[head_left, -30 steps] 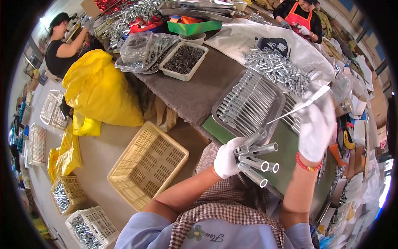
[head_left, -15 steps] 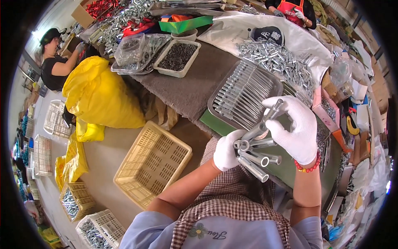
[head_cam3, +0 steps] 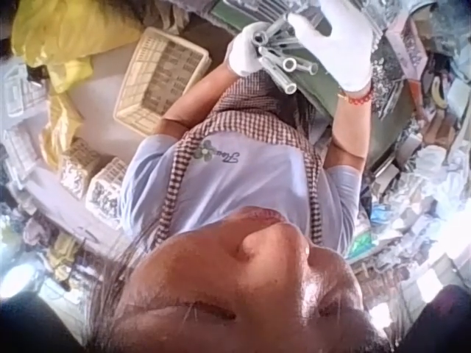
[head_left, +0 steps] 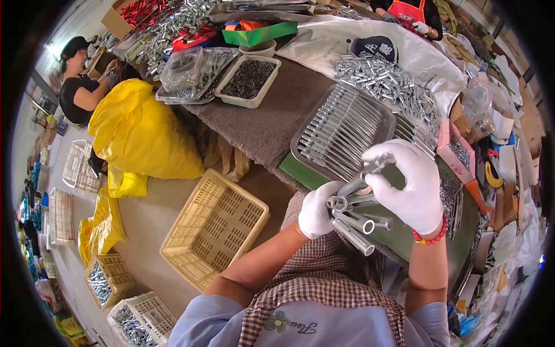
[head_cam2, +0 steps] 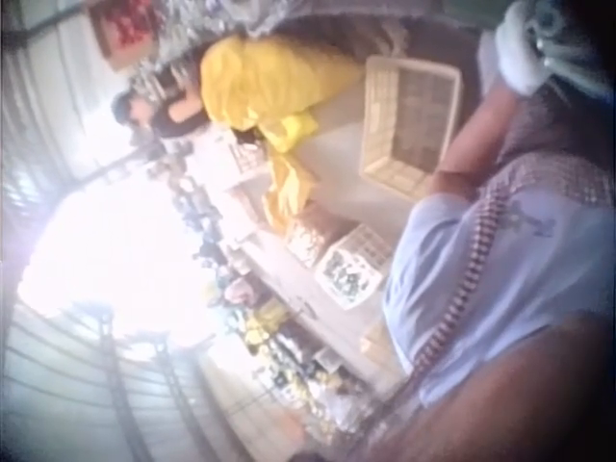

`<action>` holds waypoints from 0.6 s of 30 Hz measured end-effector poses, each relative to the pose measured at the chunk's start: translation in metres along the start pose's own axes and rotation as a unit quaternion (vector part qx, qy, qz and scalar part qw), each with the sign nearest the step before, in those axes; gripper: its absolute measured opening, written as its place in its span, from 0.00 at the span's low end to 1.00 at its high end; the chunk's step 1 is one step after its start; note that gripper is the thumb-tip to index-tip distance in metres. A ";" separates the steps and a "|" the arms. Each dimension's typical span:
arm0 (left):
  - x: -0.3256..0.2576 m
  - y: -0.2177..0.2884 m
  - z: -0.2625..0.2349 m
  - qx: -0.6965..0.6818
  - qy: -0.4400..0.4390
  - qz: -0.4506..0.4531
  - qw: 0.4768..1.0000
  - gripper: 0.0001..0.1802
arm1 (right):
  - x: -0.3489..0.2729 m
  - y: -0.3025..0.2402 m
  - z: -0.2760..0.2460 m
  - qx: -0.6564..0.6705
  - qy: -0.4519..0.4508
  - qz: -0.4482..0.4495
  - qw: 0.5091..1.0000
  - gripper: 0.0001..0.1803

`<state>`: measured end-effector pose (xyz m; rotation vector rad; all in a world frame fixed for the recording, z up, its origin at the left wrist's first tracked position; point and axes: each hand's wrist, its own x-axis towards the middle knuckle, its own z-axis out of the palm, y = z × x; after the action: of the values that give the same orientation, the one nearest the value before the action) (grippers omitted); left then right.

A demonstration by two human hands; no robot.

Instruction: Assembling small metal components by inserting rods into a circular frame.

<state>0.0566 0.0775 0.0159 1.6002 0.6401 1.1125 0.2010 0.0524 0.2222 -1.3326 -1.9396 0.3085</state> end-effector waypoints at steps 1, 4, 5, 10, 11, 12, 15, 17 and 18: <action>0.002 0.002 -0.001 0.001 -0.013 -0.007 1.000 0.23 | 0.001 0.003 -0.003 0.041 -0.034 0.005 0.999 0.14; 0.003 0.006 -0.002 0.037 -0.034 0.006 0.999 0.25 | 0.002 0.018 -0.005 0.156 -0.107 0.011 0.982 0.14; 0.005 0.012 -0.003 0.062 -0.027 0.032 0.997 0.26 | 0.003 0.021 -0.006 0.215 -0.144 0.034 0.965 0.15; 0.003 0.019 -0.008 0.104 -0.029 0.029 0.994 0.27 | 0.023 0.045 0.009 0.338 -0.087 0.168 0.922 0.16; 0.003 0.016 -0.009 0.103 -0.025 0.032 0.994 0.27 | 0.034 0.051 0.016 0.167 -0.068 0.113 0.977 0.14; 0.001 0.011 -0.008 0.104 -0.024 0.031 0.994 0.27 | 0.041 0.058 0.028 0.062 -0.054 0.099 0.992 0.10; 0.001 0.001 -0.002 0.085 -0.004 0.060 0.995 0.29 | 0.049 0.099 0.063 -0.183 -0.006 0.005 0.983 0.09; 0.001 0.001 -0.003 0.090 0.006 0.067 0.994 0.30 | 0.051 0.101 0.078 -0.204 -0.013 0.033 0.978 0.11; 0.001 0.001 -0.003 0.091 0.006 0.067 0.994 0.30 | 0.052 0.102 0.082 -0.228 -0.018 0.064 0.971 0.12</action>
<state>0.0538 0.0797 0.0175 1.8155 0.6653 1.1896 0.2062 0.1584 0.1302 -1.7589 -2.0345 -0.0601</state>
